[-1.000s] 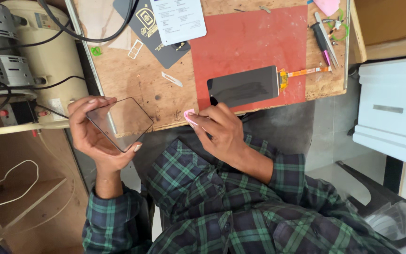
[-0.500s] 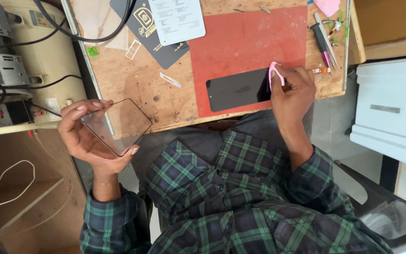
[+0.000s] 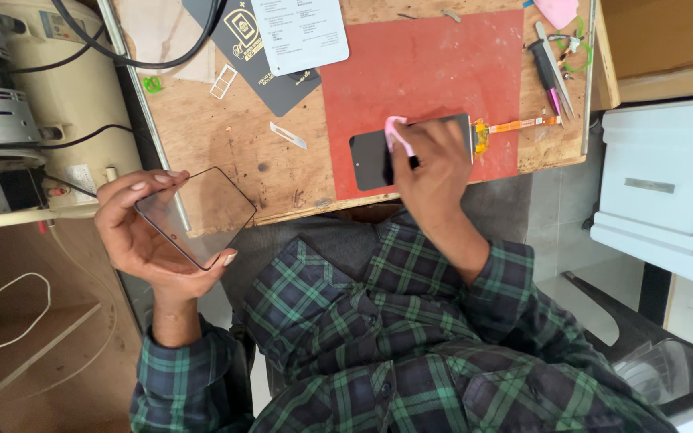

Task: The person cleans a smartphone screen and a separate screen protector using a pink cloth and a small tool. They wipe the surfaces, use the tool to remove debris, and inspect the items.

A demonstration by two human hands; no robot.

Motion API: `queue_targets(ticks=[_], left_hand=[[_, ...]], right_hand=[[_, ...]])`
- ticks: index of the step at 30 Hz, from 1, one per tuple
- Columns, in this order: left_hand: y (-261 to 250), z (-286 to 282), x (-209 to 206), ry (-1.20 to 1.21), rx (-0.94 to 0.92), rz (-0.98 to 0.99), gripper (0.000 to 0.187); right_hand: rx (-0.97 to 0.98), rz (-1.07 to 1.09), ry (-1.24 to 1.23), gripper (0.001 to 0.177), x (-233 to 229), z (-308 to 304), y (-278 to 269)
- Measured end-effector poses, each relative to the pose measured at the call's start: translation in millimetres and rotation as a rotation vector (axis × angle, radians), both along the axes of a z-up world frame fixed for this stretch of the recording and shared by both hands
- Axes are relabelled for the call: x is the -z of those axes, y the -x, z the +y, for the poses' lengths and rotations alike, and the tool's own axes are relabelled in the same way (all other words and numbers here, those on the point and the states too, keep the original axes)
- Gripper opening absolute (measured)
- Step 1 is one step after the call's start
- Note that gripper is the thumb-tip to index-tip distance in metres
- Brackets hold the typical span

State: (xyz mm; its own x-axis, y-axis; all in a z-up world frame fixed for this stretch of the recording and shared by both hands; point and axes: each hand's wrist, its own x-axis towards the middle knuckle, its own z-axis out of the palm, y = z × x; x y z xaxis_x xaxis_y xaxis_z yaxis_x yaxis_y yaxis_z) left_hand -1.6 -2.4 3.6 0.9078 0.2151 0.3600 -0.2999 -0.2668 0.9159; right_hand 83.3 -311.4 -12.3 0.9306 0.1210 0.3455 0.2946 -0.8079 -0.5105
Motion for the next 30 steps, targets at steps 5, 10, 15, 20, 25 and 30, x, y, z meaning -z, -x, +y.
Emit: queue_targets(ticks=[5,10,15,20,25,30], left_hand=[[1,-1,0,-0.022,-0.010,-0.007,0.084],[0,0,1,-0.009,-0.005,-0.009,0.084],[0,1,2,-0.020,-0.005,-0.013,0.086],[-1,1,2,-0.021,-0.009,-0.012,0.084],[-1,2,2,-0.032,-0.013,-0.018,0.086],[0,2,1,-0.017,-0.011,-0.012,0.084]], right_hand=[[-0.079,0.028,-0.030,0.019,-4,24,4],[-0.148,0.036,-0.007,0.018,-4,33,4],[-0.198,0.033,0.026,0.019,-6,33,7],[-0.252,0.049,0.075,0.025,-8,26,15],[-0.337,0.095,0.037,0.025,-11,18,32],[-0.438,0.238,-0.111,0.030,-27,2,53]])
